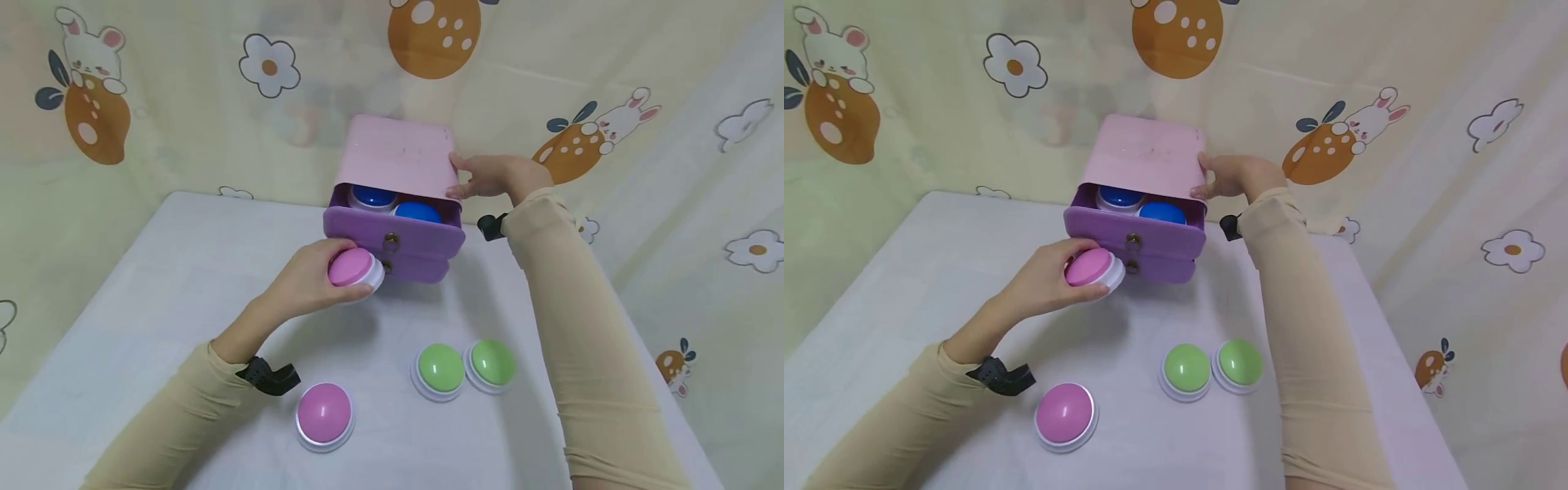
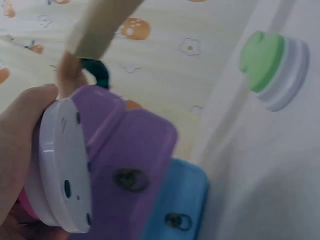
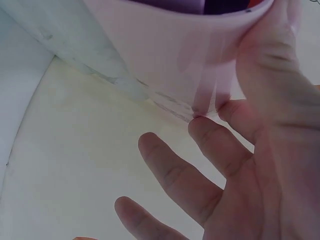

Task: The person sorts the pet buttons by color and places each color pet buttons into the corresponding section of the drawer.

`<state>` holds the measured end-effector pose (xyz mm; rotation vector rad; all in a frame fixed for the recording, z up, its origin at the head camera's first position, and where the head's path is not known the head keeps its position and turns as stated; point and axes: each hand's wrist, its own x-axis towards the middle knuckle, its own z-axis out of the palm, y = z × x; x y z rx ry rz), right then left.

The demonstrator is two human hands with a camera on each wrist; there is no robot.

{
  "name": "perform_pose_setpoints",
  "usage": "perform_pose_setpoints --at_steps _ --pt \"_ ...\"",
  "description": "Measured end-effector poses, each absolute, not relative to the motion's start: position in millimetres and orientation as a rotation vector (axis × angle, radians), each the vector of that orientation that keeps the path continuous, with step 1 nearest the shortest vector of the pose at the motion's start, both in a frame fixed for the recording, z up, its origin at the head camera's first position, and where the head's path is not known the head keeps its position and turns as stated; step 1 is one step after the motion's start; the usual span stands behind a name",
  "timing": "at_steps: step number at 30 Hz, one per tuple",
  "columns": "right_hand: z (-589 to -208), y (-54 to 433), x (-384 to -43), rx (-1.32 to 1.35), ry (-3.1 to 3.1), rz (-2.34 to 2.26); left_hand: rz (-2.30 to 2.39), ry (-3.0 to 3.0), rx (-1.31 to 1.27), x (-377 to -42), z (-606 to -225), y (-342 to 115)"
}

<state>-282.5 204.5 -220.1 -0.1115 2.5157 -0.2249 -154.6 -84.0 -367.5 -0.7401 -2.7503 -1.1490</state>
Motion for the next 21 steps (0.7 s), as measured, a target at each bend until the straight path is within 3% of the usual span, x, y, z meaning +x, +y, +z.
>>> perform_pose_setpoints --at_steps 12,21 --pt "-220 206 -283 -0.096 2.514 -0.217 -0.496 -2.594 -0.913 -152 -386 -61" --pt "-220 205 -286 -0.145 2.508 -0.167 -0.425 -2.517 -0.818 -156 -403 -66"
